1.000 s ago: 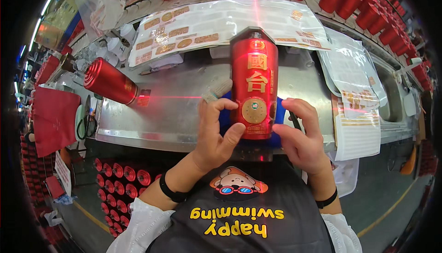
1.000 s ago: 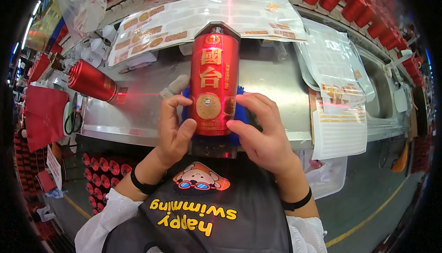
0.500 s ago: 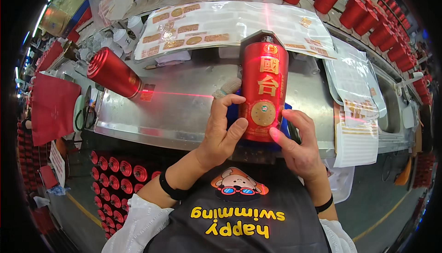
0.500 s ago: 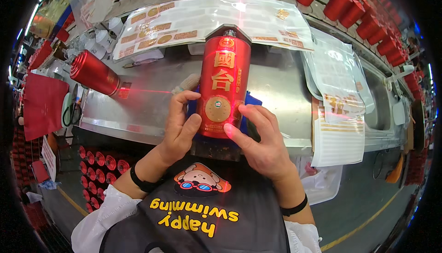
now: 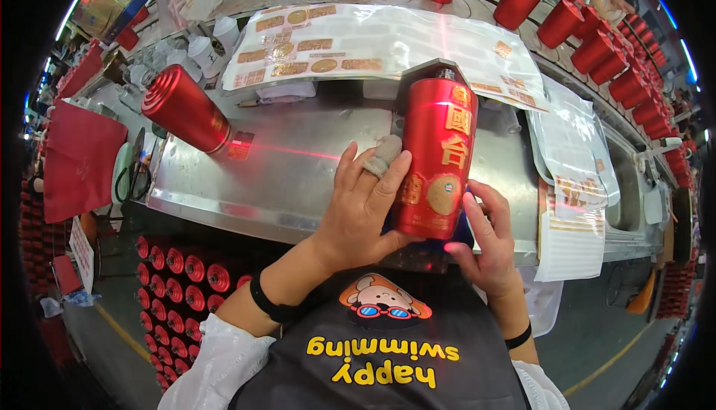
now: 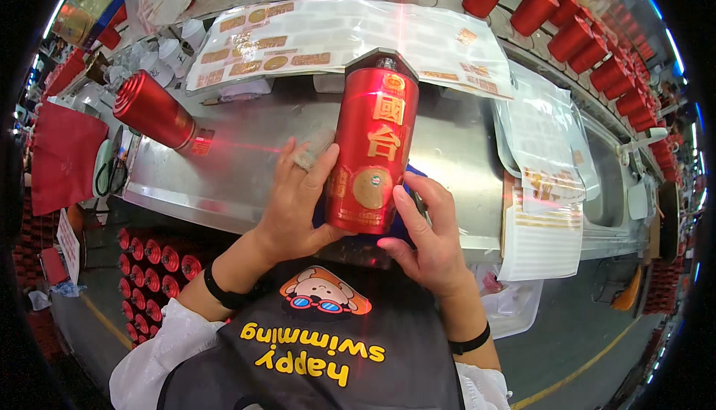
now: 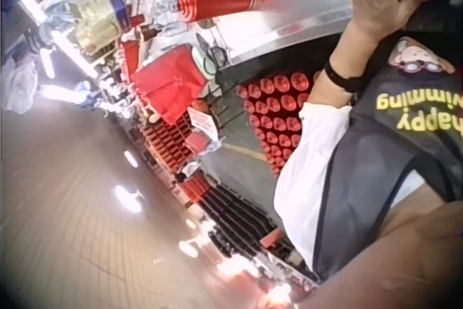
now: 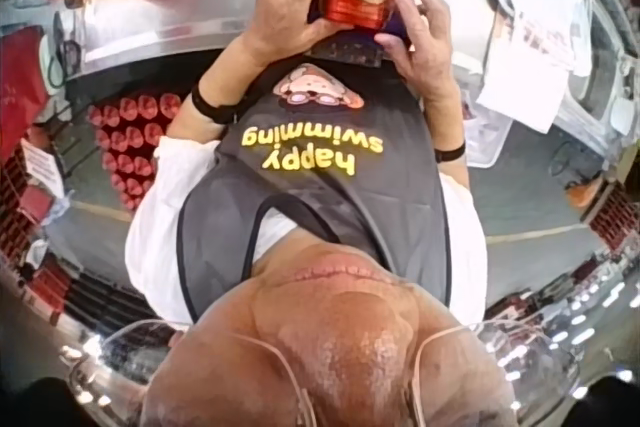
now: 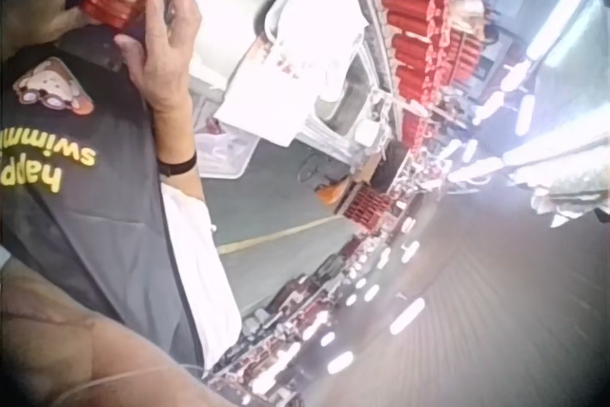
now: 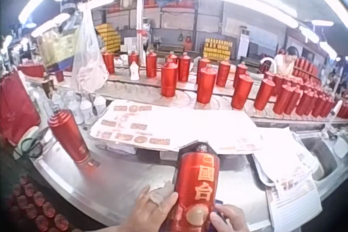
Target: Applying a decorative gold label to a red cylindrical container on a production line.
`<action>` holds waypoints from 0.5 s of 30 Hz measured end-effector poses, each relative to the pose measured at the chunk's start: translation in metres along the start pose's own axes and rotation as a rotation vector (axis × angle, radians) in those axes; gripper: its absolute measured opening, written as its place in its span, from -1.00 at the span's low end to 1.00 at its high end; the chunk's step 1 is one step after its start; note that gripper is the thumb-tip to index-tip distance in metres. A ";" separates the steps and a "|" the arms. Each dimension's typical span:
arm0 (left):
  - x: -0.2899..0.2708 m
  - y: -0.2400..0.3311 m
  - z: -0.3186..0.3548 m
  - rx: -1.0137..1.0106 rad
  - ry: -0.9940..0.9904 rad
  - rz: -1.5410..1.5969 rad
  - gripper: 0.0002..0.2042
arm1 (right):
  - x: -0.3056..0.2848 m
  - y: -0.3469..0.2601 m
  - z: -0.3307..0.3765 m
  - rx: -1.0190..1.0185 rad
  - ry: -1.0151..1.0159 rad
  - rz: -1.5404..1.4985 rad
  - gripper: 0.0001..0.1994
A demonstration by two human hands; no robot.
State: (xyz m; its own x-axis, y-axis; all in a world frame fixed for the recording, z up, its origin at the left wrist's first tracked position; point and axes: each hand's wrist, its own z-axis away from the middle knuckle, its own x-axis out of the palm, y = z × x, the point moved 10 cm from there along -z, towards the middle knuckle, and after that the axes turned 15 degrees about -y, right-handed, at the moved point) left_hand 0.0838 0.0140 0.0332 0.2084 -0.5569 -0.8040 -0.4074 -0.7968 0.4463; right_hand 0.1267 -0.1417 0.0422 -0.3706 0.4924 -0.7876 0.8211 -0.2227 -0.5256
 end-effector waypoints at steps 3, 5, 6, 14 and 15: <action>-0.003 0.003 -0.001 -0.009 -0.002 -0.024 -0.04 | 0.005 0.005 0.000 0.015 -0.008 0.000 -0.30; 0.002 -0.002 -0.001 -0.031 -0.009 0.035 -0.04 | 0.006 0.008 0.002 0.027 -0.018 0.017 -0.28; 0.003 -0.002 -0.001 -0.024 -0.004 0.049 -0.04 | 0.007 0.009 0.003 0.033 -0.008 0.004 -0.28; 0.011 -0.003 0.002 -0.003 -0.015 0.087 -0.04 | 0.005 0.007 0.001 0.014 0.049 0.030 -0.27; 0.011 -0.004 0.002 0.002 -0.021 0.103 -0.04 | 0.004 0.004 0.001 0.003 0.057 0.038 -0.27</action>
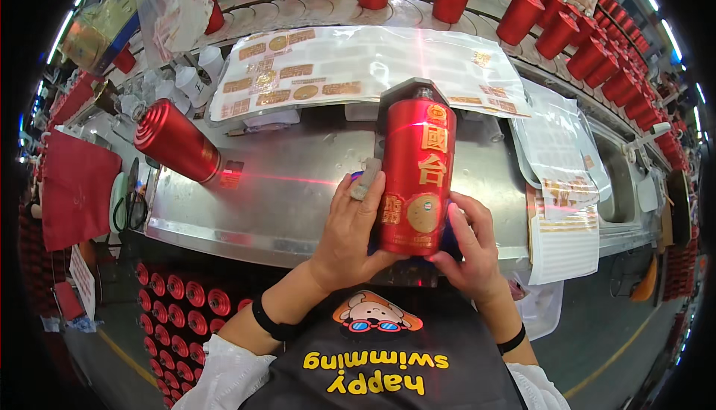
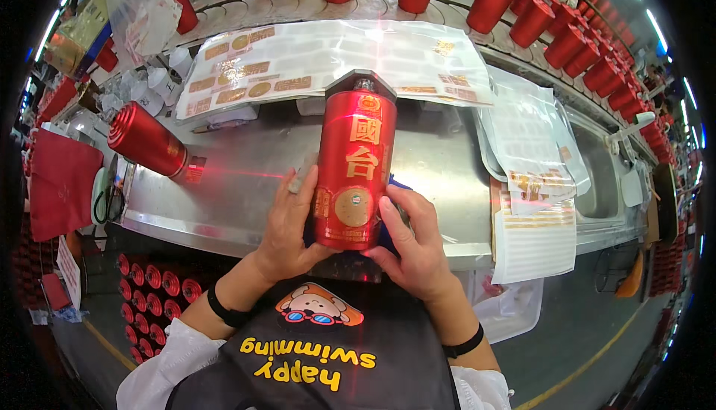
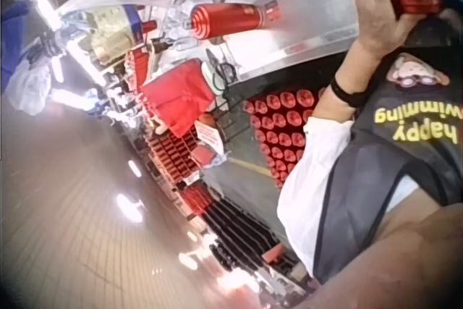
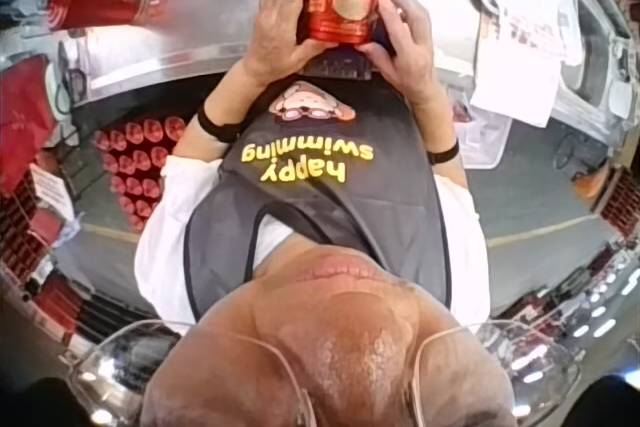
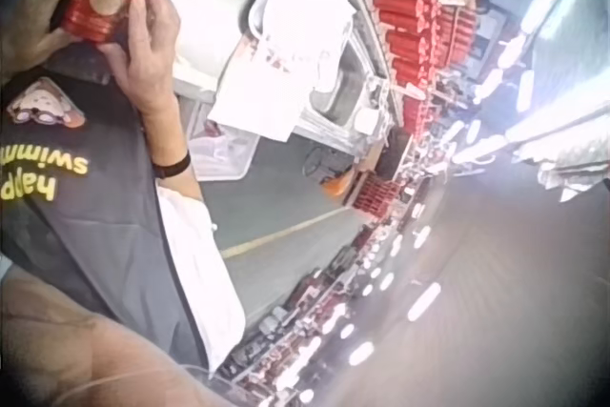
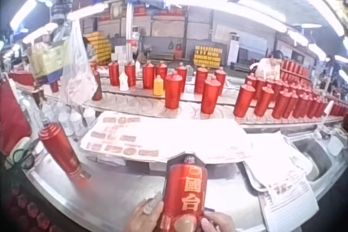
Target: Applying a decorative gold label to a red cylindrical container on a production line.
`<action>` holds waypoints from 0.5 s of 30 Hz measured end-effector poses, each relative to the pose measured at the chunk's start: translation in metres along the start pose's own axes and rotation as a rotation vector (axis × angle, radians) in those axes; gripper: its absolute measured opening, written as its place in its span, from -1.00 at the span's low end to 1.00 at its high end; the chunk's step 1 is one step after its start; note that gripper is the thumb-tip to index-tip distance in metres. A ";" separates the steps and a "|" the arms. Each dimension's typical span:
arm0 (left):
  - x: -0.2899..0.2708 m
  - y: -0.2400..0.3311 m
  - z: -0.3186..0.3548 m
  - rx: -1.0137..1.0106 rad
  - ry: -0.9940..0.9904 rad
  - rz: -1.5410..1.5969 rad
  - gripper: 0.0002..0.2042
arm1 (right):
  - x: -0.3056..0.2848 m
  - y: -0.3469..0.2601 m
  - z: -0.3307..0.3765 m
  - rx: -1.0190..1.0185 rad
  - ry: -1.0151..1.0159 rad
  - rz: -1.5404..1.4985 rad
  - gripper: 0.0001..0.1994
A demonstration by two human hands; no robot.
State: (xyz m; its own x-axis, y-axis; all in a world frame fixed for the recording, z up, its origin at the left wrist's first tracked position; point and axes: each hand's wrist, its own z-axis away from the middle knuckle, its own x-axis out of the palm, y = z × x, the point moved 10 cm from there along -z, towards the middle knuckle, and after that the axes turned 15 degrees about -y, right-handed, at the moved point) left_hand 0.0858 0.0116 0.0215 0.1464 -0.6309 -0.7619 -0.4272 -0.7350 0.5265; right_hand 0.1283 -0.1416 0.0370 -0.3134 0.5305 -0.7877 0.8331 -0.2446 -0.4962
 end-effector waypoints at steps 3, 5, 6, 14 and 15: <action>0.002 -0.002 0.000 0.012 -0.024 0.047 -0.04 | -0.004 -0.004 -0.001 -0.020 0.014 0.029 -0.27; 0.004 -0.004 -0.001 0.020 -0.047 0.077 -0.04 | -0.004 -0.002 -0.002 0.014 0.010 -0.001 -0.26; 0.005 -0.005 -0.001 0.016 -0.056 0.081 -0.04 | -0.004 0.000 -0.002 0.031 0.008 -0.016 -0.25; 0.009 -0.010 0.000 0.002 -0.093 0.091 -0.04 | 0.002 0.005 0.001 0.042 -0.017 -0.025 -0.29; 0.009 -0.010 0.000 -0.004 -0.096 0.106 -0.03 | 0.003 0.005 0.003 0.044 -0.018 -0.025 -0.30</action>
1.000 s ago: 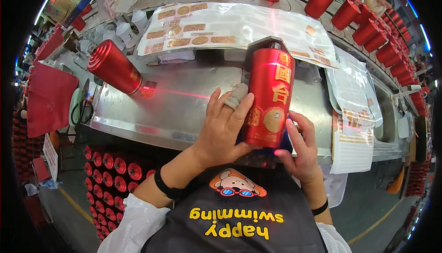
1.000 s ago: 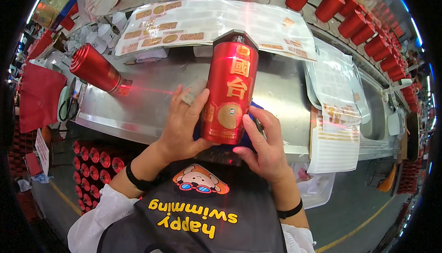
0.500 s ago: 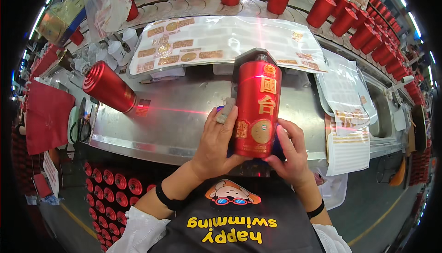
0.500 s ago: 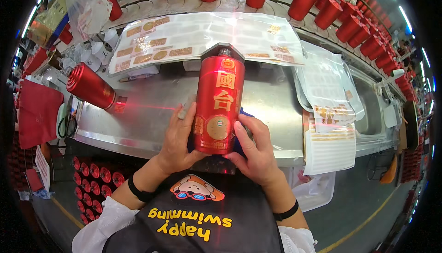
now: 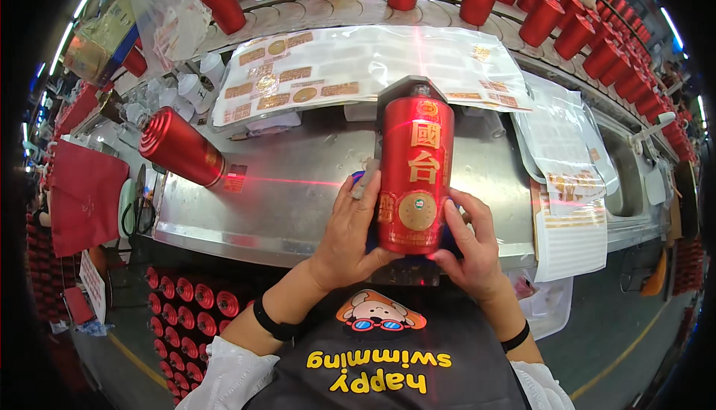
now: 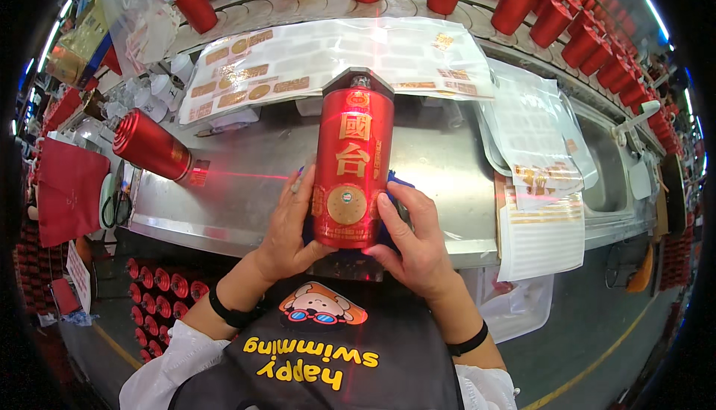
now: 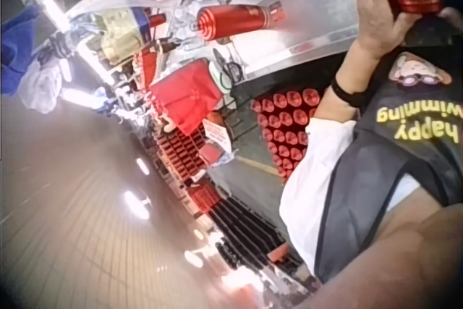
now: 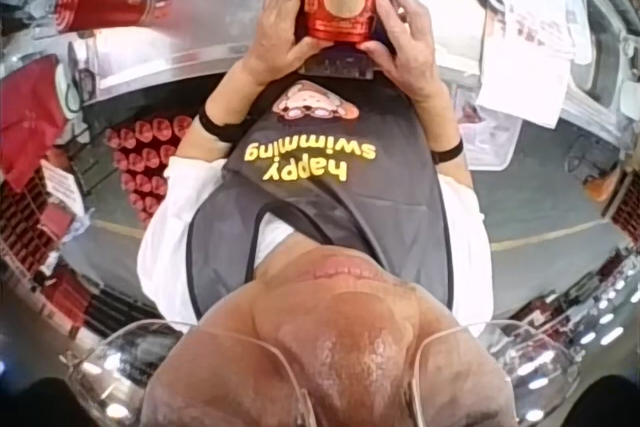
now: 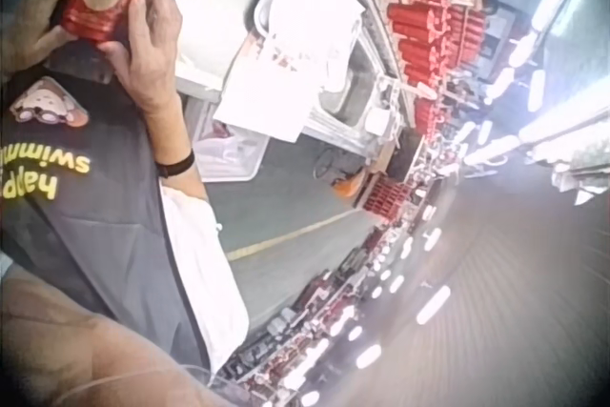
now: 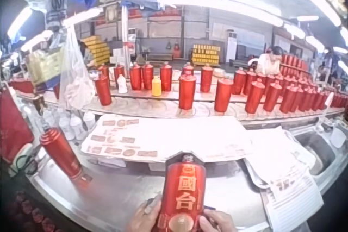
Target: Applying a decorative gold label to a red cylindrical container on a production line.
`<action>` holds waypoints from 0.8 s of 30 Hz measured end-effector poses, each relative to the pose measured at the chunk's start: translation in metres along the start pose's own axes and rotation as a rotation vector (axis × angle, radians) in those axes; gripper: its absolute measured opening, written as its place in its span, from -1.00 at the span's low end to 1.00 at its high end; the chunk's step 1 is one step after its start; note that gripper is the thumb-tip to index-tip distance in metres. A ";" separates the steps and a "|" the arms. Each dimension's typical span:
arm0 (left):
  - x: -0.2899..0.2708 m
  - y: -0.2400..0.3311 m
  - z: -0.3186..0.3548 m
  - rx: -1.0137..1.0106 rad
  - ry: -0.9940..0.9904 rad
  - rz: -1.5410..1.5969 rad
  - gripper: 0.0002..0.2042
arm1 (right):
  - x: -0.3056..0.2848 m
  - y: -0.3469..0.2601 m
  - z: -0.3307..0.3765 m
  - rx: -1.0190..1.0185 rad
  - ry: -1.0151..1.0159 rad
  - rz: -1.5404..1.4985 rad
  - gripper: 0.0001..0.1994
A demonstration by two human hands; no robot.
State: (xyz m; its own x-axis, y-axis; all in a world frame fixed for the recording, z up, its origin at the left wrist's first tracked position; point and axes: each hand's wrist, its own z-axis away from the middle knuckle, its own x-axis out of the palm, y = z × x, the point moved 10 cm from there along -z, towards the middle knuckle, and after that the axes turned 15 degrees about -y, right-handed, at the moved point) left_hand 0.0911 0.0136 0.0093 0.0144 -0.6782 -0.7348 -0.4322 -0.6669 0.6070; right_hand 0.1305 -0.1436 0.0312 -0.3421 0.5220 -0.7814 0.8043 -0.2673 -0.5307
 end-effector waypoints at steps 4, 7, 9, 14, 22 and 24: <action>-0.003 0.000 -0.002 -0.015 -0.036 0.092 0.00 | -0.001 0.001 0.002 -0.001 0.011 0.034 -0.31; 0.002 -0.015 -0.001 -0.079 0.007 0.469 -0.01 | -0.001 0.000 0.003 -0.024 0.021 0.042 -0.31; 0.002 -0.019 -0.004 -0.103 0.048 0.668 -0.02 | -0.001 -0.002 0.003 -0.040 0.028 0.049 -0.31; 0.007 -0.022 -0.008 -0.166 0.038 0.580 -0.07 | -0.003 -0.003 0.004 -0.049 0.031 0.046 -0.31; 0.003 -0.022 -0.011 -0.186 0.021 0.638 -0.17 | -0.004 0.000 0.003 -0.048 0.043 0.018 -0.31; 0.004 -0.023 -0.011 -0.184 0.024 0.645 -0.18 | -0.005 0.000 0.004 -0.039 0.057 0.005 -0.31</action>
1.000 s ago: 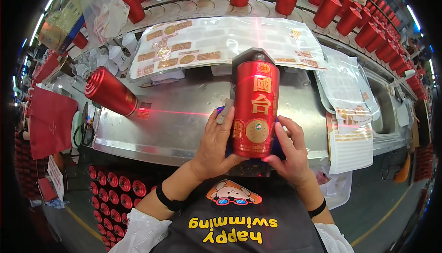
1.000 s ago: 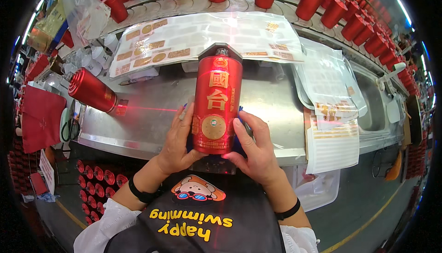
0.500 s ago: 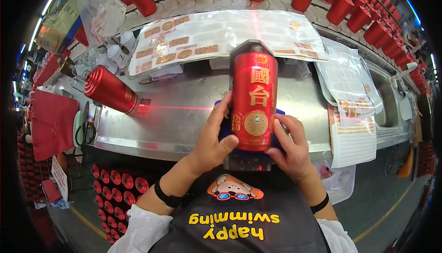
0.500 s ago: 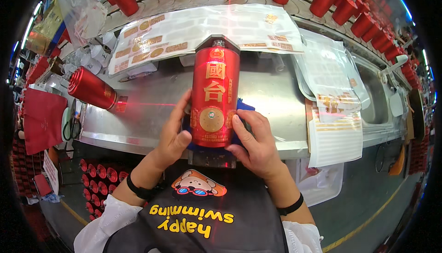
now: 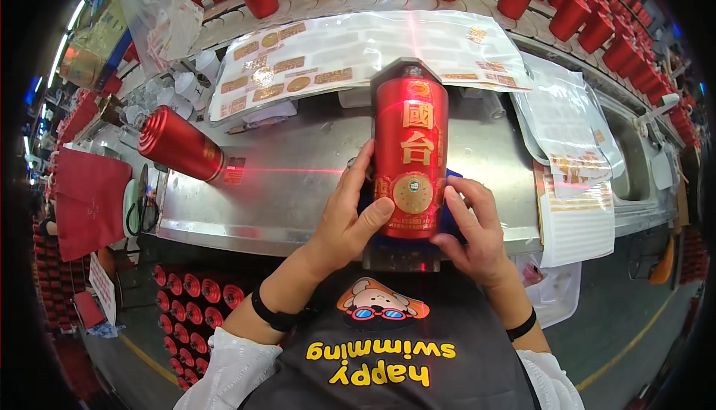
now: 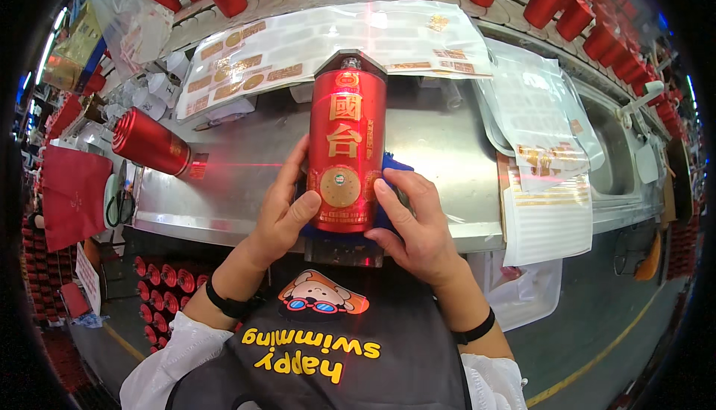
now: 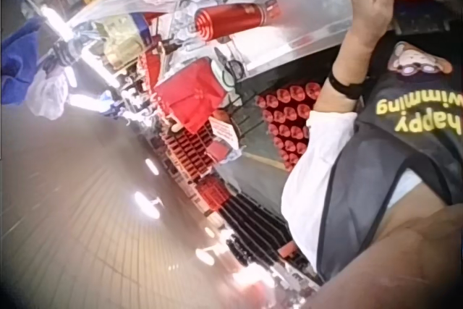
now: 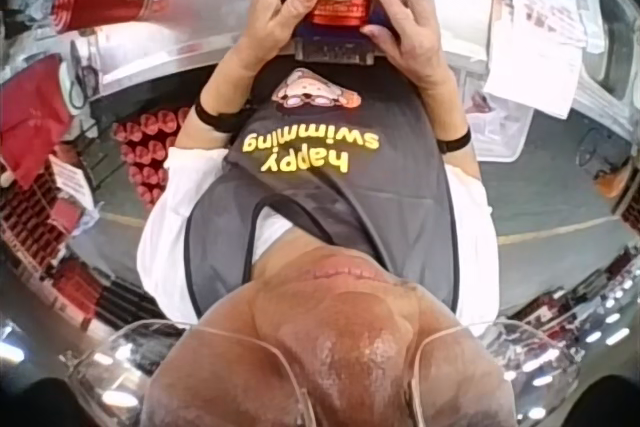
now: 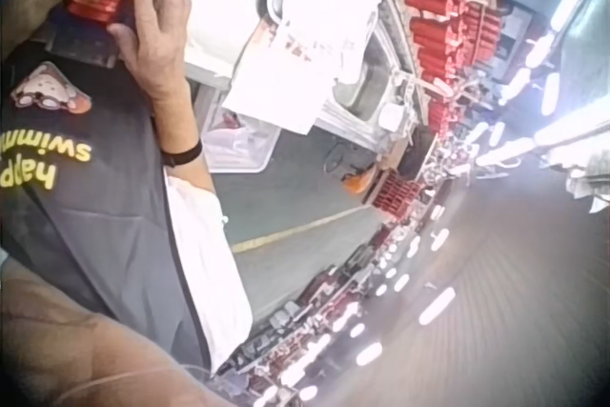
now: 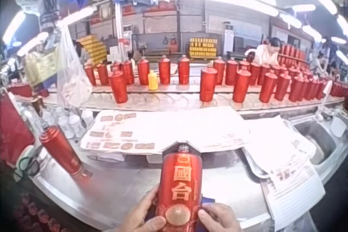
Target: Applying a decorative gold label to a red cylindrical container on a production line.
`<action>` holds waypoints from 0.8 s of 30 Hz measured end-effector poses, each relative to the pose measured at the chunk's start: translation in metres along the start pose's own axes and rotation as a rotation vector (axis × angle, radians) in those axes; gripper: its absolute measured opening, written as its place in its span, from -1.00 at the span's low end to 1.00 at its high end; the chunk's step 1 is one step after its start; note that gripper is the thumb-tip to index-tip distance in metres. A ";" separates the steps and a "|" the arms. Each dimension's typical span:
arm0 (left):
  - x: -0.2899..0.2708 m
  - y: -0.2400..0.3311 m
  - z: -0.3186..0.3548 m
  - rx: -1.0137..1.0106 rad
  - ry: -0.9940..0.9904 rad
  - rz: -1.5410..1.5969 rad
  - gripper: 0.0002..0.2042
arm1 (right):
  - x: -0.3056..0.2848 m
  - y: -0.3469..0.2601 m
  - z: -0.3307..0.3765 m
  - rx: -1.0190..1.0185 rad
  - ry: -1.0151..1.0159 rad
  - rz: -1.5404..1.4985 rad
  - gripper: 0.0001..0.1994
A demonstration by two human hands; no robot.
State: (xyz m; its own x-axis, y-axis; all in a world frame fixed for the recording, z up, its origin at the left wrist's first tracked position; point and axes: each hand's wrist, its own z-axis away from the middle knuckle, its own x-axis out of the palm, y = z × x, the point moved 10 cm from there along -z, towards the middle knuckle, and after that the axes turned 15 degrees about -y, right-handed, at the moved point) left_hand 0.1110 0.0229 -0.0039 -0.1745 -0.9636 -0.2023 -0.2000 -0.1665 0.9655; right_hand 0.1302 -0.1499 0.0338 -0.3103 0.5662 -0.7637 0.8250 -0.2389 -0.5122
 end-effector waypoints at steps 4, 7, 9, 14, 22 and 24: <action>0.001 0.020 -0.001 0.066 -0.004 -0.202 -0.12 | -0.001 0.007 0.003 0.024 -0.030 -0.051 -0.33; 0.019 0.061 0.003 0.144 -0.014 -0.860 0.02 | -0.003 0.019 0.008 0.084 0.006 -0.123 -0.38; 0.022 0.058 0.003 0.161 -0.014 -0.909 0.05 | -0.006 0.023 0.006 0.106 0.016 -0.133 -0.44; 0.015 0.035 0.011 0.158 0.003 -0.753 0.01 | -0.011 0.034 0.005 0.165 0.033 -0.266 -0.54; 0.010 0.007 0.013 0.035 -0.092 -0.751 -0.02 | -0.008 0.060 0.009 0.341 0.172 -0.751 -0.60; 0.009 0.002 0.014 0.022 -0.110 -0.726 -0.02 | -0.002 0.073 0.015 0.442 0.232 -1.133 -0.64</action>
State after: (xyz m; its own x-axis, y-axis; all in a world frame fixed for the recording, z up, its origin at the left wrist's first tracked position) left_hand 0.0959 0.0166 -0.0060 -0.0866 -0.5856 -0.8059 -0.3208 -0.7495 0.5791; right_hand 0.1837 -0.1796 -0.0078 -0.6167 0.7425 0.2614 -0.0987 0.2565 -0.9615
